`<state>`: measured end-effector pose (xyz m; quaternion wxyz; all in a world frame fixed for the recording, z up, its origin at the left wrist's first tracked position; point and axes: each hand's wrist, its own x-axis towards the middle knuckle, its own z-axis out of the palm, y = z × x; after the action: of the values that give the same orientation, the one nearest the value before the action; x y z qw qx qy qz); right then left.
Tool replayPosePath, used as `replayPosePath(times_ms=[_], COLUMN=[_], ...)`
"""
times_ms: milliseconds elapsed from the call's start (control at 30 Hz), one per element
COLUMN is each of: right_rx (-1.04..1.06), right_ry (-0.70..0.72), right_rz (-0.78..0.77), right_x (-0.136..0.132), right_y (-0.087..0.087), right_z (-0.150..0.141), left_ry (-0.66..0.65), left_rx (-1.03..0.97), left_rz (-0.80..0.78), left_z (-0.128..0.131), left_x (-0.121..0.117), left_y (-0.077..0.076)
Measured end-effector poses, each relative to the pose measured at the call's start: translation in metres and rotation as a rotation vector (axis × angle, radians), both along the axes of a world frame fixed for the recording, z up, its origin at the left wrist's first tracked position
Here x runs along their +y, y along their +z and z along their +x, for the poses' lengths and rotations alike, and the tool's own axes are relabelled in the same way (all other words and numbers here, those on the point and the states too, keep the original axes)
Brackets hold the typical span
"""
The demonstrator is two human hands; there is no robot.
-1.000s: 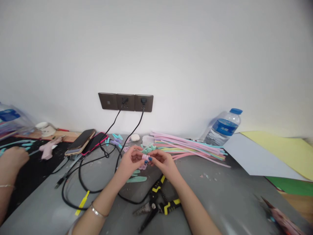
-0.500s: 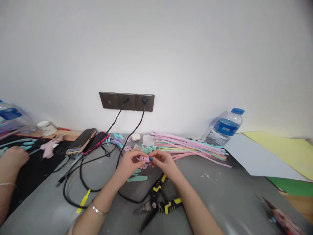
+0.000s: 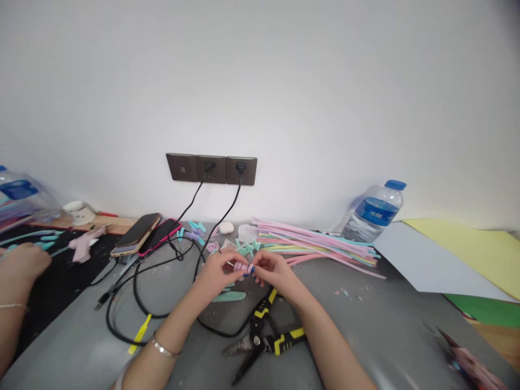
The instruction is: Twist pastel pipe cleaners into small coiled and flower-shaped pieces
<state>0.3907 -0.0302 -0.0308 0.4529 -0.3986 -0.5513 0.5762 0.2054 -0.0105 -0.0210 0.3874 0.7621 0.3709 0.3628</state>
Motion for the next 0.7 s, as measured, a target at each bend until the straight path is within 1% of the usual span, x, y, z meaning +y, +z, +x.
replayPosePath(times_ms=[133,267,333,400,533,700], right_rx=[0.104,0.176,0.188,0.171,0.109,0.048], right_ry=[0.022,0.009,0.006,-0.013,-0.089,-0.210], right_rz=[-0.100,-0.146,-0.146,-0.114,0.009,0.249], right_x=[-0.003,-0.004,-0.005,-0.005,-0.004,-0.003], right_y=[-0.001,0.000,0.000,-0.001,-0.003,-0.001], right_z=[0.000,-0.001,-0.002,-0.004,-0.009,-0.013], left_ry=[-0.043,-0.044,-0.047,-0.037,0.014,0.027], left_rx=[-0.023,-0.063,-0.079,-0.094,-0.157,-0.206], left_rz=[-0.020,-0.033,-0.048,-0.061,-0.096,-0.184], left_z=[0.000,0.000,0.001,0.001,0.003,0.005], left_x=[-0.001,-0.002,-0.002,-0.002,-0.003,-0.005], left_y=[0.001,0.000,0.000,-0.001,-0.001,0.003])
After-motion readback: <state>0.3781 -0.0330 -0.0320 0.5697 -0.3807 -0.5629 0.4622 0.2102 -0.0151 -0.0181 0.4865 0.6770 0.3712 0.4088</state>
